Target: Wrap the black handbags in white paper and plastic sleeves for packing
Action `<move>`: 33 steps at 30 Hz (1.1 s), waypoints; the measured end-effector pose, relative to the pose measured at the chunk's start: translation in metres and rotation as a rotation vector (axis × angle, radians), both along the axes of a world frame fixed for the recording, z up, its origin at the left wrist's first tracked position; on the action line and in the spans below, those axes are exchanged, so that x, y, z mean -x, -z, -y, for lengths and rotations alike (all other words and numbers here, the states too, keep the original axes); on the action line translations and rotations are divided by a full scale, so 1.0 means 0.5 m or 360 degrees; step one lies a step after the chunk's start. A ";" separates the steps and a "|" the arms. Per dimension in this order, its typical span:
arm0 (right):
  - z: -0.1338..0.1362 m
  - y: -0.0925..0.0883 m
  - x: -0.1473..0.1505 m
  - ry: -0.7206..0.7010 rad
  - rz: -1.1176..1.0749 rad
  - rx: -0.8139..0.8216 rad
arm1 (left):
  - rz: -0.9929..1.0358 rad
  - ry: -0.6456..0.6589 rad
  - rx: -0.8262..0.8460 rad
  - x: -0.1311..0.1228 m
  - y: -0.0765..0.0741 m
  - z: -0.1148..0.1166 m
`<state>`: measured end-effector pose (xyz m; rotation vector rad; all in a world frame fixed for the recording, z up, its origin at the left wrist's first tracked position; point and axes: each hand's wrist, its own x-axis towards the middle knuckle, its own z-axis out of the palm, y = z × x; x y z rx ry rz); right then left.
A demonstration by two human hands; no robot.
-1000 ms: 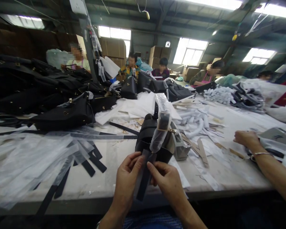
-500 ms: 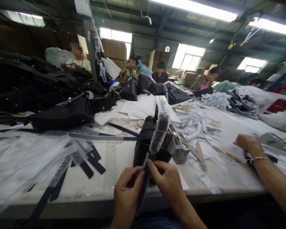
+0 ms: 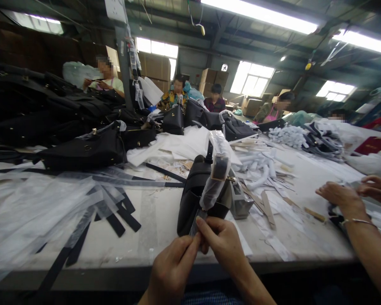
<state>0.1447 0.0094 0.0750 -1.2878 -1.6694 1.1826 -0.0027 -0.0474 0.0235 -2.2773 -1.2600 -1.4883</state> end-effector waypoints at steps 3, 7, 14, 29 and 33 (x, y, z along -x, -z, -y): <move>-0.002 0.003 -0.003 -0.0032 -0.0048 0.0030 | 0.0040 0.0091 0.0087 0.002 0.027 0.023; -0.008 0.010 -0.014 -0.0118 -0.0164 0.0130 | 0.0277 0.0181 0.0230 0.019 0.036 0.068; -0.016 0.001 -0.012 -0.0230 -0.0165 0.0090 | 0.1374 -0.0080 0.1359 0.027 -0.055 0.033; -0.111 -0.037 -0.201 0.0867 0.0258 -0.0715 | 0.1868 -0.0279 0.1410 -0.042 -0.028 0.000; -0.218 0.001 -0.267 0.0810 0.0303 -0.0316 | 0.1907 -0.0268 0.1408 -0.048 -0.023 -0.004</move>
